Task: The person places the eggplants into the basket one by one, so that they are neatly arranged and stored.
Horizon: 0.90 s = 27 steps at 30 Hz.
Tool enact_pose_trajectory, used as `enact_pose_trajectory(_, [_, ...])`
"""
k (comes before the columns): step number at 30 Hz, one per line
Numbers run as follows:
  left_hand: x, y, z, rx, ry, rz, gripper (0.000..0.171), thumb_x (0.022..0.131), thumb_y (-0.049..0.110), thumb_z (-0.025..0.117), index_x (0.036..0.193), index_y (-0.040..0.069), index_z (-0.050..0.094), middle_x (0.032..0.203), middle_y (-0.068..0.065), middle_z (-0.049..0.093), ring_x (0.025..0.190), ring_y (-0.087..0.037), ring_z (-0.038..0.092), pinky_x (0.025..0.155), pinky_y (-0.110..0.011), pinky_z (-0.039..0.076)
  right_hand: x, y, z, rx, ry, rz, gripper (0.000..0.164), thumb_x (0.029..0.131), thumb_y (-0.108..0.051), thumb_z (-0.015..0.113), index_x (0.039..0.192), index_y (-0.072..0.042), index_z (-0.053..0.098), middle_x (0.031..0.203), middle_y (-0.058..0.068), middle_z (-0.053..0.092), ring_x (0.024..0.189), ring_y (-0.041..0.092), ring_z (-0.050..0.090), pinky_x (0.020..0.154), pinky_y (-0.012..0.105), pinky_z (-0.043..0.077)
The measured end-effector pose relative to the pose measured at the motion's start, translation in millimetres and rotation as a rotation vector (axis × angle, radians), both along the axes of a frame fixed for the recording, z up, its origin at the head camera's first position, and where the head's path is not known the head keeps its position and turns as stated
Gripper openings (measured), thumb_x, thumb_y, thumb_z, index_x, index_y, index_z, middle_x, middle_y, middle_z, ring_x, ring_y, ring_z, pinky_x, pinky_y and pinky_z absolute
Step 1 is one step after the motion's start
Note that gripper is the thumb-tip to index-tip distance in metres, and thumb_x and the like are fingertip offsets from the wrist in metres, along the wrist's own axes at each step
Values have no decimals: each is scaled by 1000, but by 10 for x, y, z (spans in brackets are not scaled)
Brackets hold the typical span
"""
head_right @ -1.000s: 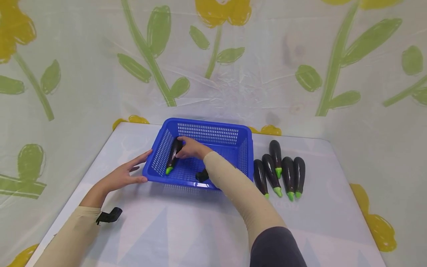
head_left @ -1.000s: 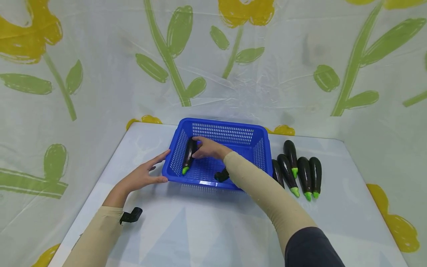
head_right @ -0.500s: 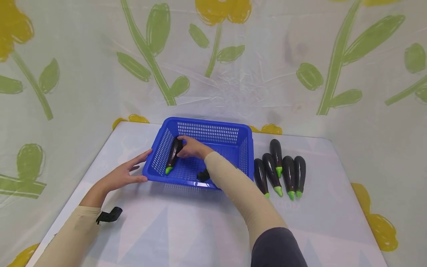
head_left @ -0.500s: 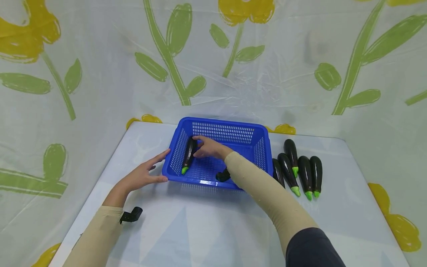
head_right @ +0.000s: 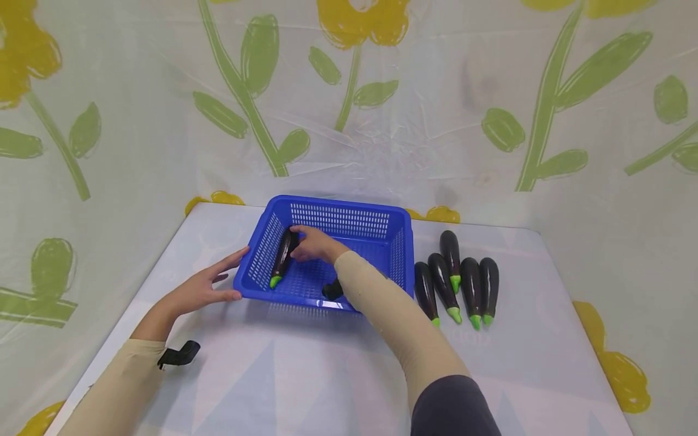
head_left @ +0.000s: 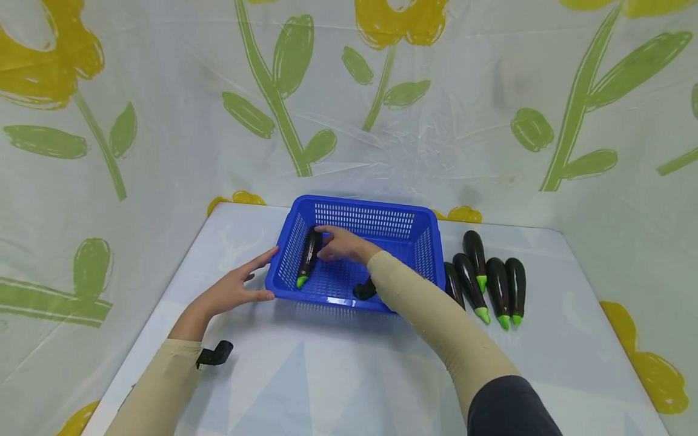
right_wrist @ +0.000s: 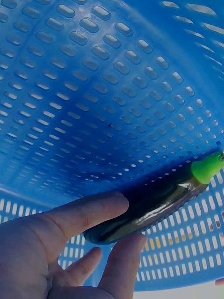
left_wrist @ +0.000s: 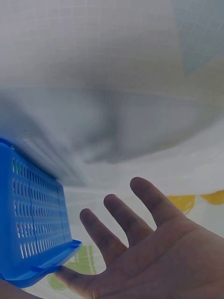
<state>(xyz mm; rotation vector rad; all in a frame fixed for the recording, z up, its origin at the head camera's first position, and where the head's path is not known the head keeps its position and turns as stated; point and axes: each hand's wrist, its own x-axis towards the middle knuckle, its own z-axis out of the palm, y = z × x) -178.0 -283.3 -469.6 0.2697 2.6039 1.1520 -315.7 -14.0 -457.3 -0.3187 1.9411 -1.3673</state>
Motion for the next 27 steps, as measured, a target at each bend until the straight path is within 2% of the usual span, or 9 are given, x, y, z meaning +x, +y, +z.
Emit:
enact_pose_trajectory(13, [-1,0,10,-4,9,4,98,85,51,78,163,39,19,168,-16,22,149,-49,23,110,-75,29,17,89,136,-47,30,3,70,93,13,61,156,-4,36,150,31,42,122,46,60,101,46,53])
enact_pose_trajectory(22, [4,-21,-3,1,15,5,98,86,48,78,163,38,17,168,-16,20,148,-51,23,110,-75,29,73,135,268,8,115,15,63,95,6,65,153,-2,41,151,30,42,120,45,61,98,45,56])
enact_pose_trajectory(27, [13,-10,6,-18,8,10,99,86,50,77,163,39,16,168,-17,20,148,-52,22,109,-75,29,108,175,314,16,130,15,63,95,7,64,154,-1,40,151,30,42,122,46,60,99,45,55])
